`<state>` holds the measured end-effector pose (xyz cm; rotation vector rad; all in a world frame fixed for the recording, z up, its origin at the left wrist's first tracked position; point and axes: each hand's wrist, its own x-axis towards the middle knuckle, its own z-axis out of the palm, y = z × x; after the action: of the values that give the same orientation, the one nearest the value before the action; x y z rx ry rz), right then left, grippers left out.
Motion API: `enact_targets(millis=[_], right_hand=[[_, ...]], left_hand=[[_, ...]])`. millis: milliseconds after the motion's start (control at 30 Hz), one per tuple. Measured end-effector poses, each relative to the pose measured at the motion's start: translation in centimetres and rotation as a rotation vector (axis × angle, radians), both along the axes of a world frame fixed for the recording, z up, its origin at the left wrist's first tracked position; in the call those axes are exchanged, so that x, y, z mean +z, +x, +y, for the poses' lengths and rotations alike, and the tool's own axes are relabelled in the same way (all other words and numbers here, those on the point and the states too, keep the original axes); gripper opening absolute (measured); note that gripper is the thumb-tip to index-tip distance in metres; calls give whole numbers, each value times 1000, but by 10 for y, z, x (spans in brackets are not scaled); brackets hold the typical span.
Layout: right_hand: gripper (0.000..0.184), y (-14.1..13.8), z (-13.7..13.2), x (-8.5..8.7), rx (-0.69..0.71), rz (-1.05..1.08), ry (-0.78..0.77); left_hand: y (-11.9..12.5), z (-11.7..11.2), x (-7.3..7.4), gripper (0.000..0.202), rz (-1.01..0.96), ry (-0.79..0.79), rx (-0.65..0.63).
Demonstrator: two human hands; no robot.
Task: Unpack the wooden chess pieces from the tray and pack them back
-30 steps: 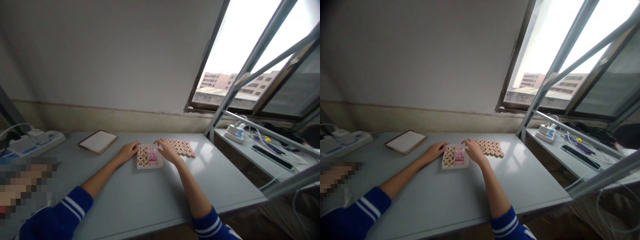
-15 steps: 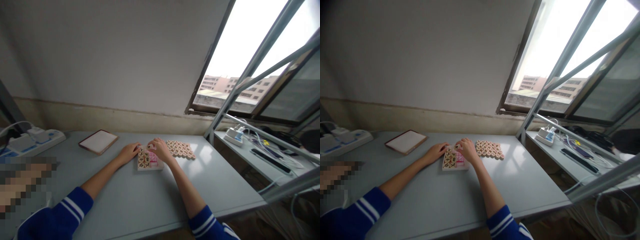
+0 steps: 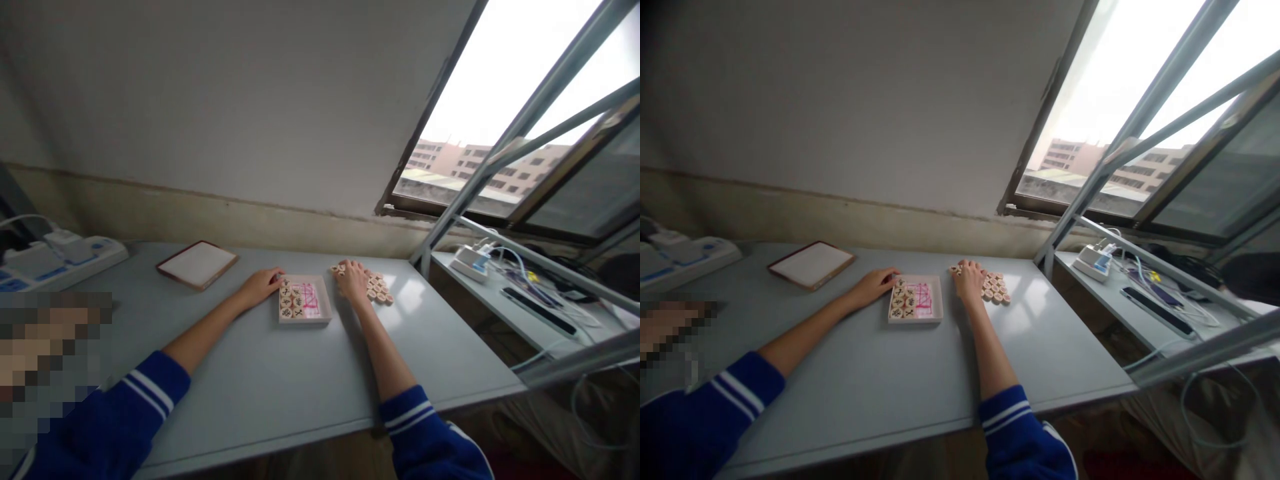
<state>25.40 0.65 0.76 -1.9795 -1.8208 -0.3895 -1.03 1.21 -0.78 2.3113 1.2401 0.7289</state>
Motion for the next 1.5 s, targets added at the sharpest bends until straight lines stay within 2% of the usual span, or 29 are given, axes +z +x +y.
enact_targets(millis=[67, 100, 233, 300, 400, 533, 667, 833, 1000, 1133, 1233, 1367, 1500], right_hand=[[30, -6, -4, 8, 31, 50, 18], [32, -11, -7, 12, 89, 78, 22], [26, -42, -25, 24, 550, 69, -81], [23, -56, -34, 23, 697, 5, -163], [22, -67, -39, 16, 724, -26, -242], [29, -63, -33, 9, 780, 16, -299], [39, -61, -31, 8, 859, 32, -281], [25, -64, -32, 10, 831, 8, -232], [31, -59, -28, 10, 788, -8, -201], [22, -61, -27, 7, 777, -32, -214], [20, -57, -26, 10, 681, -4, -147], [22, -34, -21, 16, 482, 53, -62], [19, -6, -19, 15, 260, -50, -68]], left_hand=[[-3, 4, -1, 34, -32, -27, -22], [-5, 5, -1, 34, -49, -36, -25], [-9, 6, -1, 34, -103, -48, -17], [-9, 4, 0, 34, -108, -41, -7], [-7, 2, -1, 34, -99, -15, 9], [-7, 2, -4, 34, -98, -2, 6], [-7, 2, -5, 33, -133, -15, -14], [-6, 2, -6, 32, -126, -10, 1], [-6, -1, -3, 31, -115, 2, 8], [-5, -2, -3, 31, -105, 14, 13], [-5, -1, -3, 32, -103, 18, 11], [-5, -1, -3, 32, -83, 5, 23], [-4, -2, -3, 31, -83, 11, 25]])
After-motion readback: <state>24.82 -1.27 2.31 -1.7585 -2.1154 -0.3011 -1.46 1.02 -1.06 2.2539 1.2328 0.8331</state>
